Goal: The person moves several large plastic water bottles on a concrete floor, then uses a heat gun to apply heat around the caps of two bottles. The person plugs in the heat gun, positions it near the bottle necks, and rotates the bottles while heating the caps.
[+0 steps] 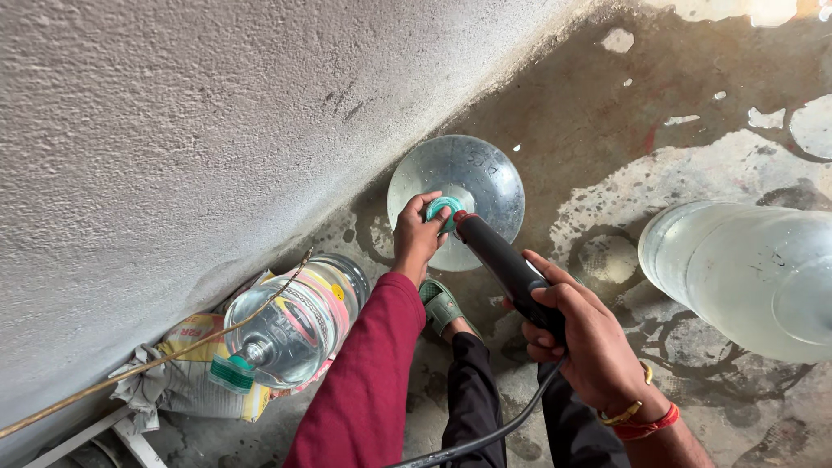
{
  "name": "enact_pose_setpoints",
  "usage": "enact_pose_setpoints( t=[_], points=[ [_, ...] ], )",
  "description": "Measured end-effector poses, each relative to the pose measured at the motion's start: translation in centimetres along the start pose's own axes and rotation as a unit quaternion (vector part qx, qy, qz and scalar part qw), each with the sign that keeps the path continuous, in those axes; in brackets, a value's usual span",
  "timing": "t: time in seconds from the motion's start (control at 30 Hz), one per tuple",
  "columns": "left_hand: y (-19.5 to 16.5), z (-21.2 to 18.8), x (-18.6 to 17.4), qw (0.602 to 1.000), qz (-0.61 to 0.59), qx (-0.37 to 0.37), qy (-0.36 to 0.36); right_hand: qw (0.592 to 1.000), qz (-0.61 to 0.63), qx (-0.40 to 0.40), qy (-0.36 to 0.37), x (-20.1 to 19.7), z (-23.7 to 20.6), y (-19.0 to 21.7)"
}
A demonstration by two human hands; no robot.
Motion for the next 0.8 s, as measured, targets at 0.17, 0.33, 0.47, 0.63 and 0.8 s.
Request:
enact_pose_setpoints(
  t=[0.17,0.33,0.47,0.63,0.8],
  points=[
    [-0.1,-0.3,-0.06,1.0,-0.013,-0.007,0.002,1.0,-0.008,0.005,-0.016,0.25,-0.04,0.19],
    [-0.34,-0.41,0.05,1.0,-0.013,-0.001,0.013,1.0,-0.015,0.011,-0.02,0.69,-0.16,0.47],
    [-0.41,-0.62,-0.03,1.0,-0.014,-0.012,0.011,0.999,-0.021,0.019,-0.037,0.78,-0.29,0.62],
    [-0.52,-0.98,0.29,1.0,0.024,0.013,0.001,0.999,-0.021,0.011,-0.035,0.65,-0.39,0.51],
    [-0.37,-1.01,0.29,0.987,0.133,0.083,-0.021,0.999,-0.002,0.011,-0.04,-0.09,-0.42,-0.18]
  ],
)
Point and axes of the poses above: each hand's wrist, its own z-axis towards the middle knuckle, its own x-axis out of the palm, y = z × x, the point moved 2 cm from there along z, towards the middle knuckle, and after that the axes turned 15 degrees about -z, right-handed, at the moved point
